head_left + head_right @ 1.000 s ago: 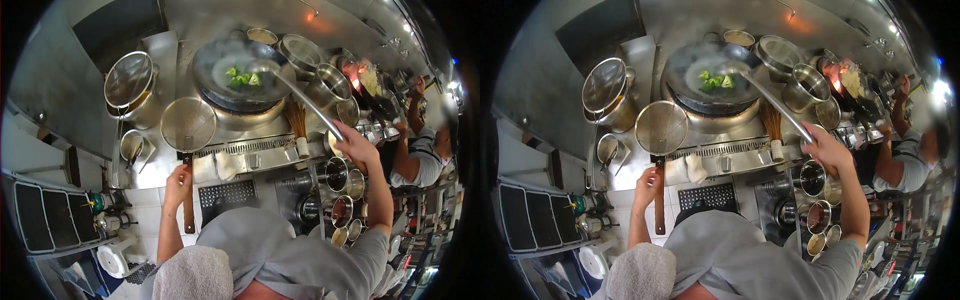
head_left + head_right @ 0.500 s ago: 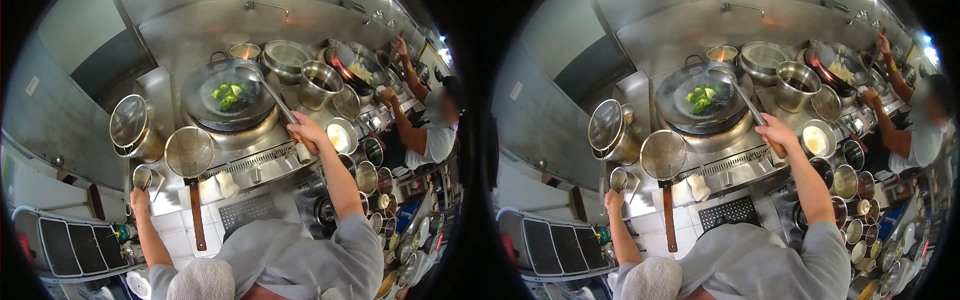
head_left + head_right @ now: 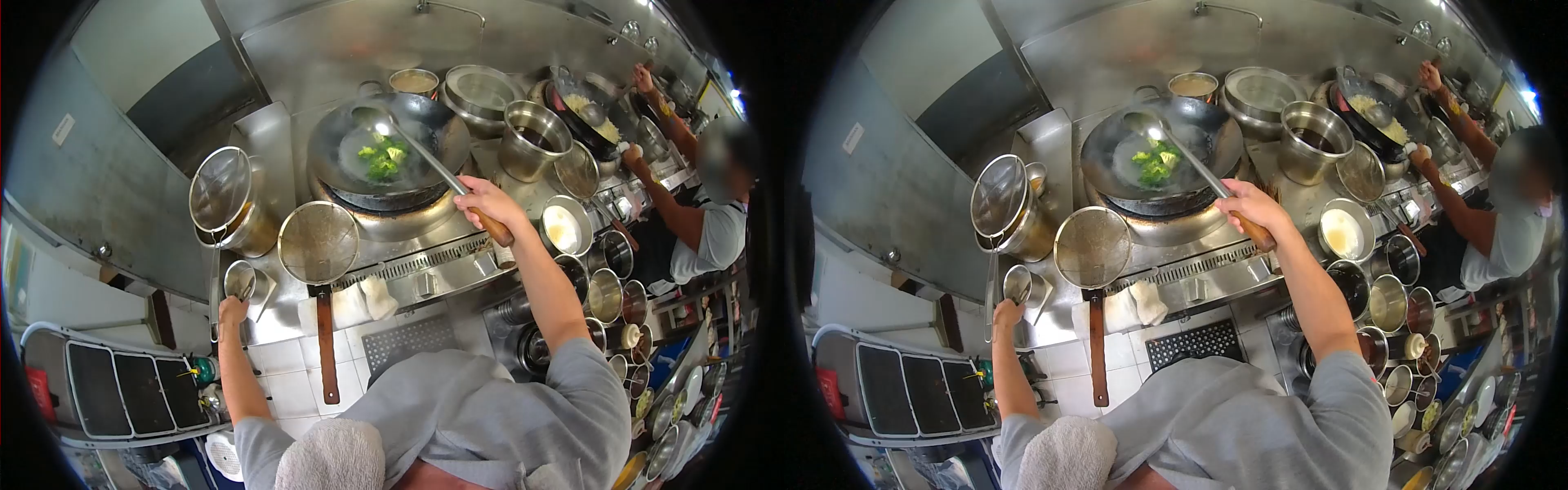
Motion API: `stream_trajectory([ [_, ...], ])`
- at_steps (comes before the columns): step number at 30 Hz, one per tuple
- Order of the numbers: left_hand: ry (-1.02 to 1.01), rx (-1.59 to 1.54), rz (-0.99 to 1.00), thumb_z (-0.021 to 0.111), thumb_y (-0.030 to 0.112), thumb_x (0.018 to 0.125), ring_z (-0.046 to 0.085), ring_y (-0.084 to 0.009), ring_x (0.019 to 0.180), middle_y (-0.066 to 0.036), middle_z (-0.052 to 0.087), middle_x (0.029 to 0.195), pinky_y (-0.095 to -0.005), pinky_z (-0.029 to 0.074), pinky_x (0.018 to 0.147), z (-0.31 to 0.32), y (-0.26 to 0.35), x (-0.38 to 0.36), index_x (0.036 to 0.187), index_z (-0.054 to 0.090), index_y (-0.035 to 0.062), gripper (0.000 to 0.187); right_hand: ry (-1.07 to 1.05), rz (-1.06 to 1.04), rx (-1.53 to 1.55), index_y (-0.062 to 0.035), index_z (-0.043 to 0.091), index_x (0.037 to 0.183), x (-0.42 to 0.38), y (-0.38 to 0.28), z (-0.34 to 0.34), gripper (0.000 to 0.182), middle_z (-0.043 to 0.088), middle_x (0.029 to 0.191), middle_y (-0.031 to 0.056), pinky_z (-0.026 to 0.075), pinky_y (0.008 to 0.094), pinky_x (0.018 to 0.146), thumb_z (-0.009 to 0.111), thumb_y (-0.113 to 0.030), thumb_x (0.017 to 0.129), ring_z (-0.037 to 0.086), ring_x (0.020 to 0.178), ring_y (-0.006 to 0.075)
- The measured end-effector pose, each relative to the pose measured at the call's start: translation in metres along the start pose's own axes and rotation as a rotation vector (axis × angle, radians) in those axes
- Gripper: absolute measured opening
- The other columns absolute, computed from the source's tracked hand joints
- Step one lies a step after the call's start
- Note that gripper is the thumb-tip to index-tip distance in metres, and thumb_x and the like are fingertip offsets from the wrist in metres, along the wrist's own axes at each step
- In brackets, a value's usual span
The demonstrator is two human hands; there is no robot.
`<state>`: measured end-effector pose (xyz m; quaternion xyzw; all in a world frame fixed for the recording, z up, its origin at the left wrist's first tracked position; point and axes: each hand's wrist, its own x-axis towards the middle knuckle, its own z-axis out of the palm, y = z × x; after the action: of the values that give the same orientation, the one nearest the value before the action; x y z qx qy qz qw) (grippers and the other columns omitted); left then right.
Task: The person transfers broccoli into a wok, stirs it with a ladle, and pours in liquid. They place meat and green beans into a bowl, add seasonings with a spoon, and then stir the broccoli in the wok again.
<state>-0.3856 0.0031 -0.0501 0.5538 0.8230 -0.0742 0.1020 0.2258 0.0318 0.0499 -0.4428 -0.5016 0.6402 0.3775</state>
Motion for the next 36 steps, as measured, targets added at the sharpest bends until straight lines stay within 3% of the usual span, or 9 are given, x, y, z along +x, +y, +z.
stream_trajectory([
  [3,0.083,-0.142,-0.150,0.062,0.036,0.082,0.061,-0.0401,0.099,-0.027,0.063,0.103,-0.0451,0.048,0.086,-0.029,0.027,-0.049,0.098,0.064,-0.0063,0.045,0.119,0.017,-0.298,0.0008,0.042,0.128,0.013,0.006,0.011,0.047,0.047,0.065,0.0001,0.041,0.0247,0.040,0.059,-0.008,0.086,0.047,0.048,0.0082],
  [6,0.362,-0.117,-0.111,0.063,0.028,0.084,0.062,-0.0415,0.088,-0.027,0.064,0.091,-0.0469,0.050,0.077,-0.020,0.034,-0.088,0.098,0.056,-0.0073,0.039,0.190,-0.024,-0.184,-0.0021,0.041,0.133,0.020,0.024,0.023,0.050,0.046,0.061,-0.0016,0.040,0.0248,0.040,0.058,-0.008,0.086,0.045,0.046,0.0073],
  [11,0.521,-0.197,-0.073,0.062,0.026,0.086,0.061,-0.0431,0.083,-0.029,0.061,0.086,-0.0483,0.049,0.071,0.010,0.044,-0.132,0.099,0.050,-0.0083,0.039,0.126,-0.001,0.109,-0.0028,0.041,0.134,0.019,0.028,0.003,0.052,0.046,0.060,-0.0009,0.039,0.0233,0.040,0.058,-0.007,0.086,0.044,0.046,0.0069],
  [16,0.666,-0.394,0.039,0.065,0.024,0.085,0.059,-0.0454,0.081,-0.030,0.061,0.090,-0.0486,0.047,0.070,0.026,0.053,-0.149,0.112,0.049,-0.0107,0.047,0.291,-0.019,-0.160,-0.0003,0.041,0.128,0.031,0.035,0.020,0.049,0.049,0.066,0.0011,0.042,0.0272,0.043,0.060,-0.008,0.084,0.047,0.049,0.0096],
  [19,0.618,-0.515,0.093,0.067,0.023,0.083,0.059,-0.0451,0.080,-0.029,0.061,0.088,-0.0474,0.046,0.069,0.018,0.066,-0.160,0.113,0.049,-0.0111,0.048,0.194,0.031,0.001,-0.0002,0.041,0.130,0.024,0.032,0.017,0.050,0.049,0.064,0.0013,0.042,0.0273,0.042,0.060,-0.008,0.084,0.047,0.048,0.0102],
  [23,0.395,-0.727,0.091,0.068,0.022,0.082,0.061,-0.0332,0.066,-0.021,0.063,0.076,-0.0409,0.047,0.062,0.009,0.090,-0.171,0.111,0.052,-0.0106,0.046,0.273,-0.046,-0.110,-0.0006,0.041,0.130,0.005,0.034,0.034,0.051,0.048,0.062,0.0015,0.042,0.0278,0.041,0.060,-0.007,0.083,0.048,0.047,0.0114],
  [27,0.253,-1.037,0.285,0.064,0.020,0.088,0.050,-0.0160,0.061,-0.011,0.060,0.071,-0.0328,0.045,0.058,0.022,0.120,-0.163,0.107,0.055,-0.0073,0.034,0.253,-0.032,-0.408,0.0006,0.040,0.131,0.040,0.027,0.014,0.054,0.053,0.064,0.0059,0.043,0.0318,0.044,0.061,-0.007,0.083,0.050,0.048,0.0141],
  [32,0.276,-0.995,0.523,0.068,0.018,0.084,0.061,-0.0182,0.072,-0.013,0.066,0.083,-0.0320,0.049,0.069,-0.004,0.153,-0.170,0.108,0.056,-0.0057,0.036,0.212,0.034,-0.575,-0.0023,0.028,0.143,0.022,-0.002,0.016,0.067,0.051,0.066,0.0044,0.042,0.0289,0.040,0.058,-0.007,0.083,0.049,0.048,0.0111],
  [36,0.124,-1.007,0.531,0.068,0.017,0.083,0.063,-0.0202,0.076,-0.015,0.066,0.086,-0.0327,0.050,0.072,0.003,0.144,-0.164,0.111,0.056,-0.0040,0.038,0.070,0.056,-0.294,-0.0057,0.032,0.142,-0.014,-0.025,0.033,0.062,0.049,0.071,0.0004,0.042,0.0244,0.041,0.057,-0.009,0.085,0.048,0.048,0.0088],
])
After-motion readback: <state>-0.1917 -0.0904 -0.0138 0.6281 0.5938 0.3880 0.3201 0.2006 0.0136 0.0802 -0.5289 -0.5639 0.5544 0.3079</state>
